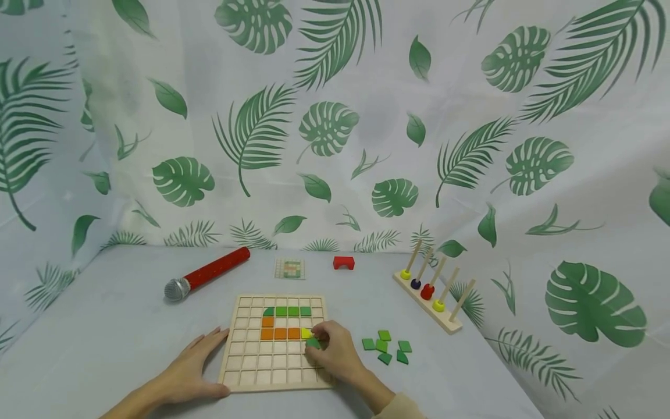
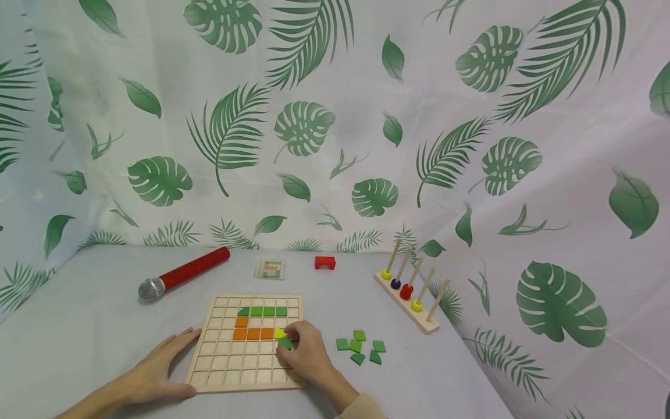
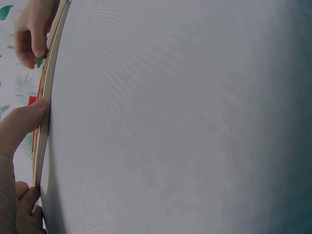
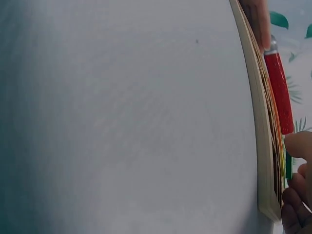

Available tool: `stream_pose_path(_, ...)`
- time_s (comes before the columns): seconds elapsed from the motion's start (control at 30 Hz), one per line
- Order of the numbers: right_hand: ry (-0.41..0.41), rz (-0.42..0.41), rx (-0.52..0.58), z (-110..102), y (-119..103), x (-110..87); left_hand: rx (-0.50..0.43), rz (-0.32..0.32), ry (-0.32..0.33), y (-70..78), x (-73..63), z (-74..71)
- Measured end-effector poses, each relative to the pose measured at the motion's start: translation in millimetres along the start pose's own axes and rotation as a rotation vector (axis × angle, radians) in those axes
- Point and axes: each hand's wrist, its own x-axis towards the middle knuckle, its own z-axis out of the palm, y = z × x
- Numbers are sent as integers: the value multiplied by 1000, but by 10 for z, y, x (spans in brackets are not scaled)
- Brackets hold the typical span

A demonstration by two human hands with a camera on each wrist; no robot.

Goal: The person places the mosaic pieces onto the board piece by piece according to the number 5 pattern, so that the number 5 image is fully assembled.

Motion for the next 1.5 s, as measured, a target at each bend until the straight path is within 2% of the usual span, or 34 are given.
stream_pose_path(0.3,-2,75,-59,54,-86,45,-3,6,7,0,-2,4)
stream_pose_path(0.6,-14,102,-69,62,-112,58,-1,5,1,0,1,9)
stream_pose_path(0.73,6,137,20,50,-84,65,6,10,8,-14,-7,14)
stream_pose_path(0.97,70,277,221,-19,1,57,17,40,41,-23,-41,30)
stream_pose_path(1.2,28,318,454,-279,56,40,18,49,51,-17,-48,36)
stream_pose_path(1.27,16,326,480,-378,125,31,16,37,38,-22,-38,32)
stream_pose_path(1.37,22,350,455,-489,338,4,15,21,23,-28,-23,25)
stream_pose_path(1.5,40,378,453,-741,540,-68,15,26,27,-24,-25,24)
